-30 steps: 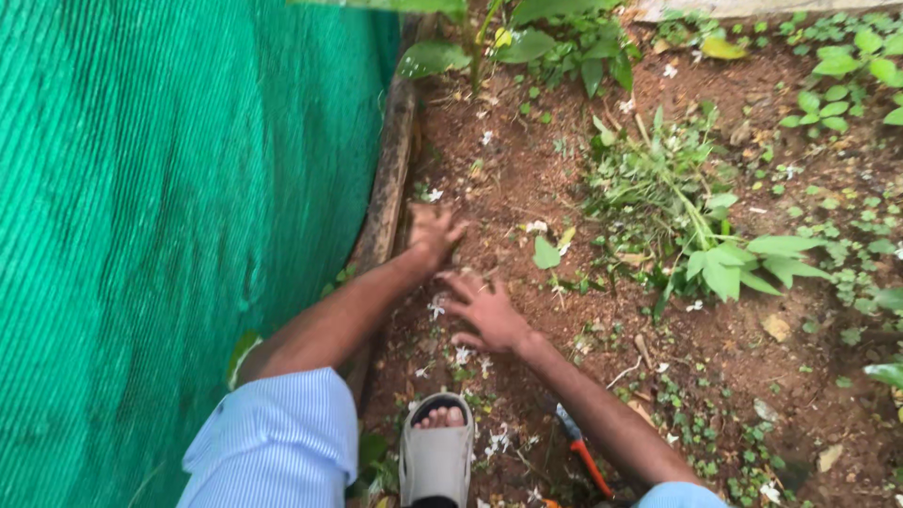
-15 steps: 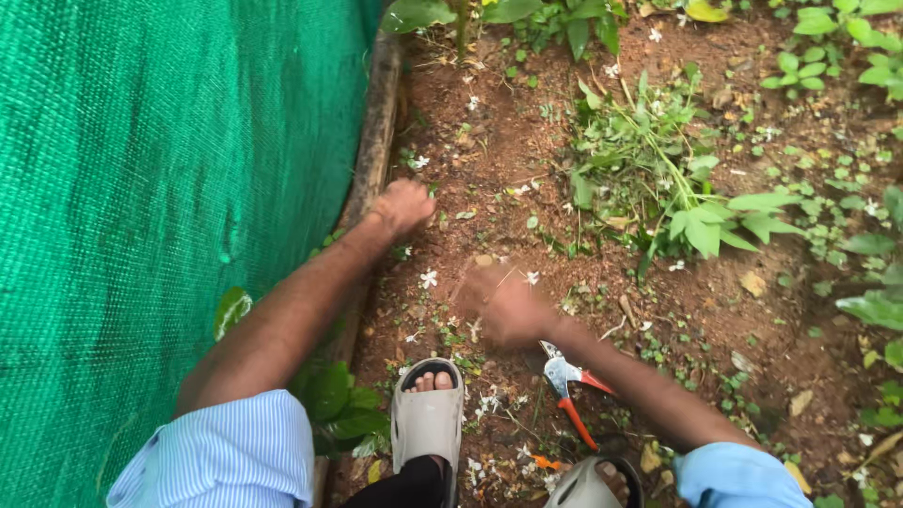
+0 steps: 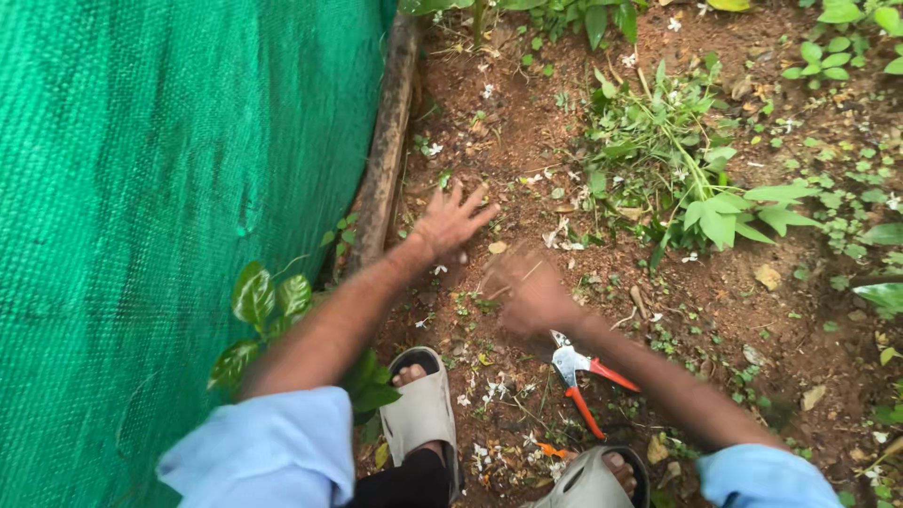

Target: The person pulls weeds from the soil by hand and moves a pair of pruning shears aside while clearing a garden bed next to a green mesh fence.

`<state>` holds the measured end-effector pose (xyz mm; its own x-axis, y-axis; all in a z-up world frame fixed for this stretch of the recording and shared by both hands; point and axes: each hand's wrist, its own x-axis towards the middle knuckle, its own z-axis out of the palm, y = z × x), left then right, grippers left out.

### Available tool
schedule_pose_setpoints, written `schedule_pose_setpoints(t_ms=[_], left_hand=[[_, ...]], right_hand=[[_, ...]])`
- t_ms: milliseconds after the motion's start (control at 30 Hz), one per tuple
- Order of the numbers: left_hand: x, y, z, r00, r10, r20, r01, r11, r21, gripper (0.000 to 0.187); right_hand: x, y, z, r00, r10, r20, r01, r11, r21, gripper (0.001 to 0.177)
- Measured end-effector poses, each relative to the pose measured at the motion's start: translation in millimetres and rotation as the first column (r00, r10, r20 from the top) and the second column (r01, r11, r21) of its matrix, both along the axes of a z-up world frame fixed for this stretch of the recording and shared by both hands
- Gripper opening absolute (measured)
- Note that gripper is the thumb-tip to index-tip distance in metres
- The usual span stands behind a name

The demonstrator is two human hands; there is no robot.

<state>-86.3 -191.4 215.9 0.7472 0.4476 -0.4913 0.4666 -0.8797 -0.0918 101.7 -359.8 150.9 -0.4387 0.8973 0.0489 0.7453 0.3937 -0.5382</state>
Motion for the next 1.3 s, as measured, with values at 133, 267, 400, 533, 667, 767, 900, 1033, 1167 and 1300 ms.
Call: schedule_pose_setpoints(t_ms=[133, 267, 400, 533, 667, 767, 900, 1033, 1167, 1300], left_hand=[[5, -46, 3, 0.992, -0.084, -0.094, 0.078, 0.994, -0.071, 0.133], [-6, -71, -21, 0.981, -0.150, -0.123, 0.142, 0.988, -0.066, 0.136], [-26, -44, -45, 0.975, -0.218, 0.040, 0.220, 0.974, -0.061, 0.116], [-23, 17, -82, 0.993, -0.085, -0.082, 0.116, 0.818, 0.563, 0.094], [6, 33, -96, 0.936, 0.333, 0.118, -0.353, 0.879, 0.320, 0.096], [40, -19, -70, 0.698, 0.671, 0.250, -0.675, 0.733, -0.082, 0.103], [58, -78, -53, 0.785, 0.615, 0.068, -0.607, 0.787, -0.108, 0.095], [45, -89, -90, 0.680, 0.541, 0.495, -0.530, 0.829, -0.178, 0.086], [40, -90, -127, 0.318, 0.680, 0.661, -0.580, 0.691, -0.432, 0.039], [45, -74, -144, 0.041, 0.636, 0.771, -0.567, 0.650, -0.507, 0.040]], right_hand=[[-19, -14, 5, 0.827, 0.492, 0.271, -0.543, 0.823, 0.164, 0.054], [58, 44, 61, 0.877, 0.201, 0.437, 0.022, 0.890, -0.455, 0.059], [66, 40, 112, 0.782, 0.033, 0.623, 0.102, 0.978, -0.180, 0.056], [34, 2, 83, 0.649, 0.527, 0.548, -0.300, 0.840, -0.453, 0.057], [104, 17, 51, 0.770, 0.381, 0.511, -0.194, 0.904, -0.382, 0.050], [136, 23, 52, 0.741, 0.043, 0.670, -0.090, 0.995, 0.037, 0.068], [118, 28, 35, 0.549, -0.019, 0.836, 0.091, 0.995, -0.037, 0.051], [86, 27, -6, 0.890, 0.084, 0.449, -0.190, 0.962, 0.198, 0.057], [76, 55, -17, 0.845, -0.255, 0.470, 0.150, 0.957, 0.249, 0.055], [59, 80, -14, 0.954, -0.228, 0.194, 0.194, 0.964, 0.182, 0.049]])
